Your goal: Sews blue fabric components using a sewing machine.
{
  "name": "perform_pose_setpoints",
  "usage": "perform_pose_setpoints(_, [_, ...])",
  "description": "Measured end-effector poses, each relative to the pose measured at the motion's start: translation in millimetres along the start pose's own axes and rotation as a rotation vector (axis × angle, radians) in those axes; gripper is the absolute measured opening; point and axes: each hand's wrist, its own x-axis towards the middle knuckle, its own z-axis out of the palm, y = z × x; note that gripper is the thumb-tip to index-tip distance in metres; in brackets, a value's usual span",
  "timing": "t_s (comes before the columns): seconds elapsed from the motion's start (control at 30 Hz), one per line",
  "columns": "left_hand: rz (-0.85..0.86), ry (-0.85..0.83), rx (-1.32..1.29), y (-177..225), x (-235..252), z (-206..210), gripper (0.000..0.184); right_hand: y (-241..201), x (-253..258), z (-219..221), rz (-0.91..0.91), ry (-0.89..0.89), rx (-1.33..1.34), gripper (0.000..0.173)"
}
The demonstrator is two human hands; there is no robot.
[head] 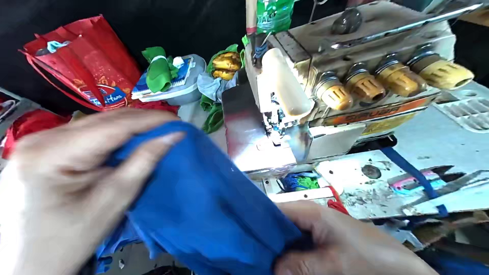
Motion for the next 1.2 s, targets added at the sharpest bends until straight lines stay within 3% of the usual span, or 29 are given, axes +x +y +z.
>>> perform_pose_setpoints(0.1, [-0.231,0.103,-0.038,-10.3,-13.9,-12.6,0.013,13.2,-36.3,-16.1,0.038,-0.115,0.062,0.020])
perform_pose_setpoints(0.17, [-0.382,0.188,-0.033,-11.6,-24.7,-13.4,0.010,8.8,-48.2,-27.7,0.041,-0.078,0.092,0.017])
perform_pose_setpoints(0.23, [-0.447,0.254,0.012,-37.6,-33.7,-11.9,0.011,0.1,-45.2,-34.5,0.046,0.126,0.029,0.014])
perform_pose_setpoints(0.33, [-0.486,0.192,0.209,-102.1,-39.2,-1.1,0.033,-4.8,-11.8,-28.8,0.101,0.617,-0.214,0.006])
perform_pose_setpoints(0.4, [-0.475,0.110,0.313,-119.4,-36.4,20.7,0.040,1.6,9.3,-22.5,0.088,0.779,-0.442,0.006])
perform_pose_setpoints(0.47, [-0.376,0.040,0.350,-108.1,-34.1,49.1,0.043,5.1,19.2,-17.0,0.081,0.855,-0.695,0.012])
perform_pose_setpoints(0.53, [-0.215,0.093,0.327,-61.8,-32.7,85.6,0.042,5.9,23.1,-13.4,0.089,0.884,-0.861,0.014])
perform_pose_setpoints(0.67, [0.117,0.225,0.023,26.6,-44.8,166.0,0.013,5.6,26.6,-14.3,0.087,0.870,-0.930,0.019])
perform_pose_setpoints(0.8, [0.088,0.240,-0.008,20.0,-49.9,180.9,0.013,1.2,-1.4,-40.7,0.065,0.668,-0.512,0.048])
perform_pose_setpoints(0.83, [0.064,0.235,0.017,15.4,-50.9,177.8,0.016,1.5,-11.1,-46.9,0.023,0.677,-0.521,0.047])
perform_pose_setpoints(0.93, [-0.019,0.185,0.095,6.9,-54.1,170.2,0.028,2.2,-38.3,-60.0,-0.076,0.930,-0.688,0.030])
perform_pose_setpoints(1.03, [-0.095,0.145,0.214,7.8,-49.2,164.2,0.041,11.3,-53.6,-55.6,-0.001,1.090,-0.730,0.025])
perform_pose_setpoints(1.13, [-0.135,0.113,0.286,13.7,-46.5,163.8,0.047,17.5,-56.5,-21.5,0.230,0.833,-0.571,0.028])
perform_pose_setpoints(1.2, [-0.105,0.127,0.235,19.2,-41.6,165.1,0.038,22.1,-50.9,1.7,0.257,0.644,-0.383,0.037])
